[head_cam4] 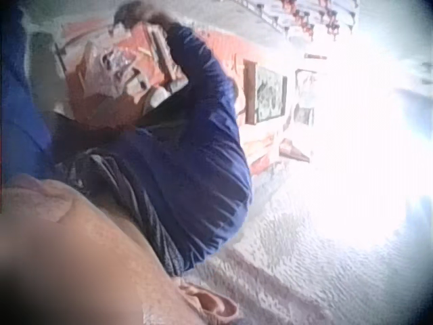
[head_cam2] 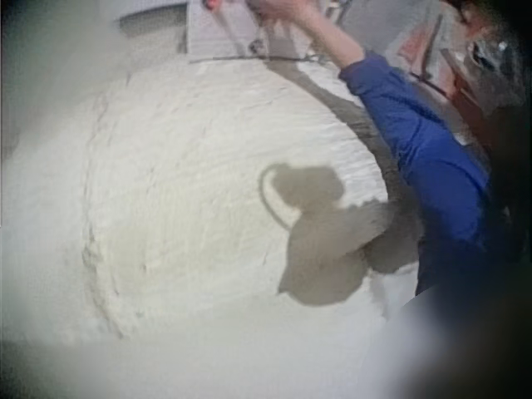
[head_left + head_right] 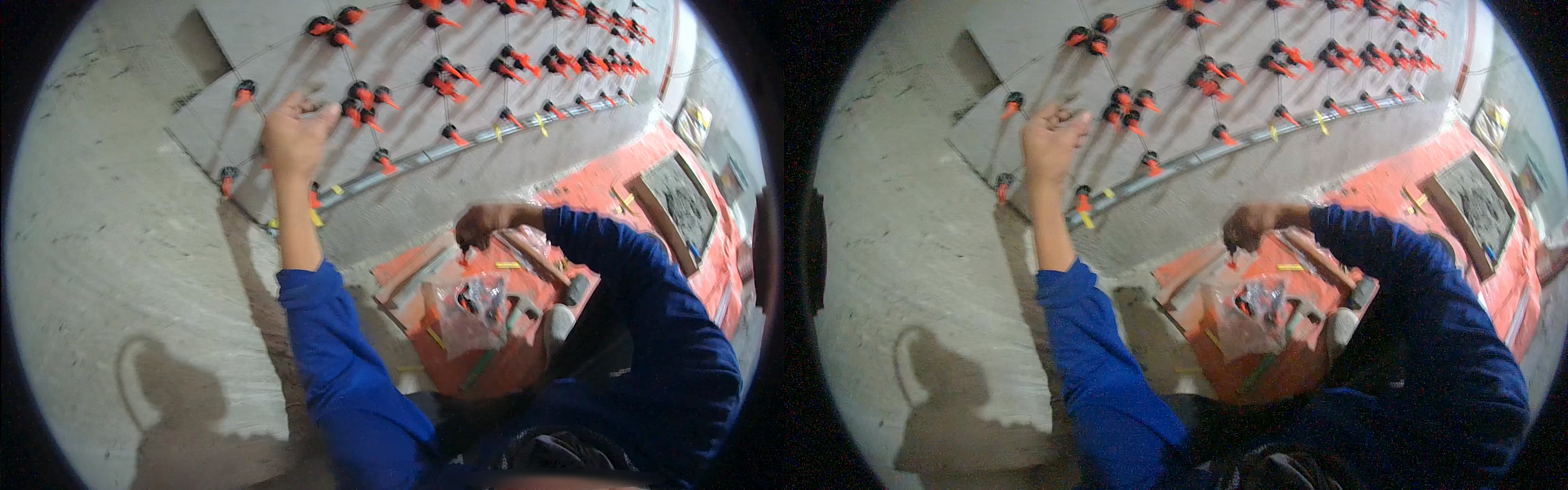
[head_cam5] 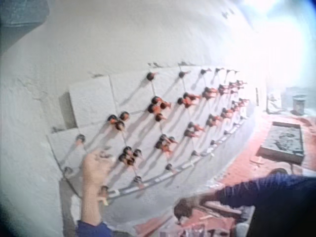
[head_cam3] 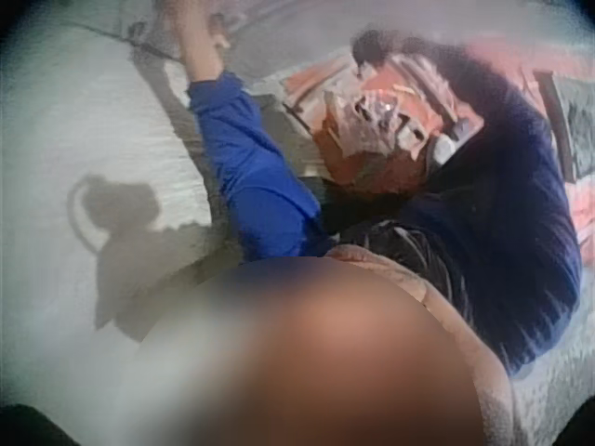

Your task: The person installs wall tiles by placing them on a prepared surface and securing them with red tile leveling clips and black wedges. They repeatedly insert the clips between tiles and tighten the wedges to maintain even spacing.

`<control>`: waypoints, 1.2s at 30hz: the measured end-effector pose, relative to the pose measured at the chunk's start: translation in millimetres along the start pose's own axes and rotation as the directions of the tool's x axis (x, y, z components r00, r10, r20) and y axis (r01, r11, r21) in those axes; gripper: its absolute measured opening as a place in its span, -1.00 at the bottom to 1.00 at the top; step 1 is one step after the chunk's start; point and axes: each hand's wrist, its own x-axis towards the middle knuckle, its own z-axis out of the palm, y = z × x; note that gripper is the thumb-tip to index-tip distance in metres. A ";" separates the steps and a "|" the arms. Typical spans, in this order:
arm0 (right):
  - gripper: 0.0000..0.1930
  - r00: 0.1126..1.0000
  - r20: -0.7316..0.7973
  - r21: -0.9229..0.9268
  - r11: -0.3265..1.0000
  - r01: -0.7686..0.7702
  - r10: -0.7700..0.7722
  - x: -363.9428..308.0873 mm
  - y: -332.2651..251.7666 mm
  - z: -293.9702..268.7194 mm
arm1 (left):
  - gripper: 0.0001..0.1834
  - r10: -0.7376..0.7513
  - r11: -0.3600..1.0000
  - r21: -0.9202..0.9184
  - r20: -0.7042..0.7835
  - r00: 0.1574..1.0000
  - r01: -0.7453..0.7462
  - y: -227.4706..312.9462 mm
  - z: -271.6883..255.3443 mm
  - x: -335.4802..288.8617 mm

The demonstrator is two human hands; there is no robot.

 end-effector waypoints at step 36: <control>-0.66 0.122 -0.307 -0.951 0.302 -0.062 -0.944 -74.8 -218.5 30.7 | -0.71 0.034 0.760 -0.644 0.171 0.985 0.086 65.9 114.4 -25.8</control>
